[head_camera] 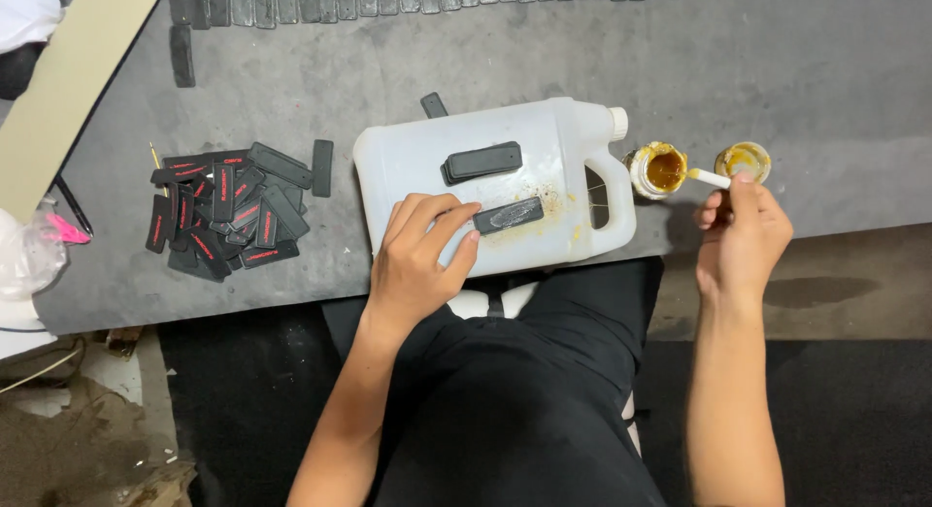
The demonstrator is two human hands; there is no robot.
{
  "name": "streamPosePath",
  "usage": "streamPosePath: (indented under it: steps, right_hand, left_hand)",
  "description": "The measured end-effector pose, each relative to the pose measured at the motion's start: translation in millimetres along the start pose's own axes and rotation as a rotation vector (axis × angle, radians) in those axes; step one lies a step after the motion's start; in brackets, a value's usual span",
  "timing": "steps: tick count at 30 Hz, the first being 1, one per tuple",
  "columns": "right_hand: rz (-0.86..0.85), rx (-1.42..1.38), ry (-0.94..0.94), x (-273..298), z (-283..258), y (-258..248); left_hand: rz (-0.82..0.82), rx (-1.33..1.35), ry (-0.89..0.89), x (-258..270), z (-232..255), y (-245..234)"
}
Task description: Applying glue to small black parts and organizing them on a workbench.
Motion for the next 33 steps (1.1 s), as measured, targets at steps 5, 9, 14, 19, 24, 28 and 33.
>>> streamPosePath:
  steps: [5, 9, 14, 19, 24, 28, 33]
  right_hand:
    - [-0.105, -0.630, 0.421, 3.6, 22.6, 1.1]
    - [-0.207, -0.539, 0.214, 18.5, -35.6, 2.5]
    - [-0.047, -0.087, -0.440, 34.1, -93.8, -20.1]
    - [-0.093, 0.427, -0.487, 26.1, -45.4, 3.6]
    - [-0.077, 0.013, 0.204, 23.7, -1.2, 8.0]
    - [-0.263, -0.610, 0.332, 36.9, -27.2, 23.3]
    - [-0.322, -0.539, 0.074, 74.7, -77.2, 36.1]
  left_hand:
    - [0.001, -0.001, -0.005, -0.5, -0.3, -0.7]
    - [0.003, 0.004, 0.006, -1.2, 0.7, -1.4]
    - [0.004, 0.011, -0.002, 0.8, -2.0, -1.9]
    - [-0.001, 0.022, -0.003, 0.5, -1.9, -2.5]
    - [-0.010, 0.022, -0.008, 1.6, -3.5, -2.7]
    - [0.004, 0.017, -0.002, 0.7, -4.0, -3.5]
    - [0.008, 0.018, -0.011, 1.1, -4.1, -5.1]
Point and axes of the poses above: each hand's wrist, its own x-axis away from the middle knuckle, its own y-axis out of the palm, z = x × y, the point moved 8 cm from there along -x, towards the middle knuckle
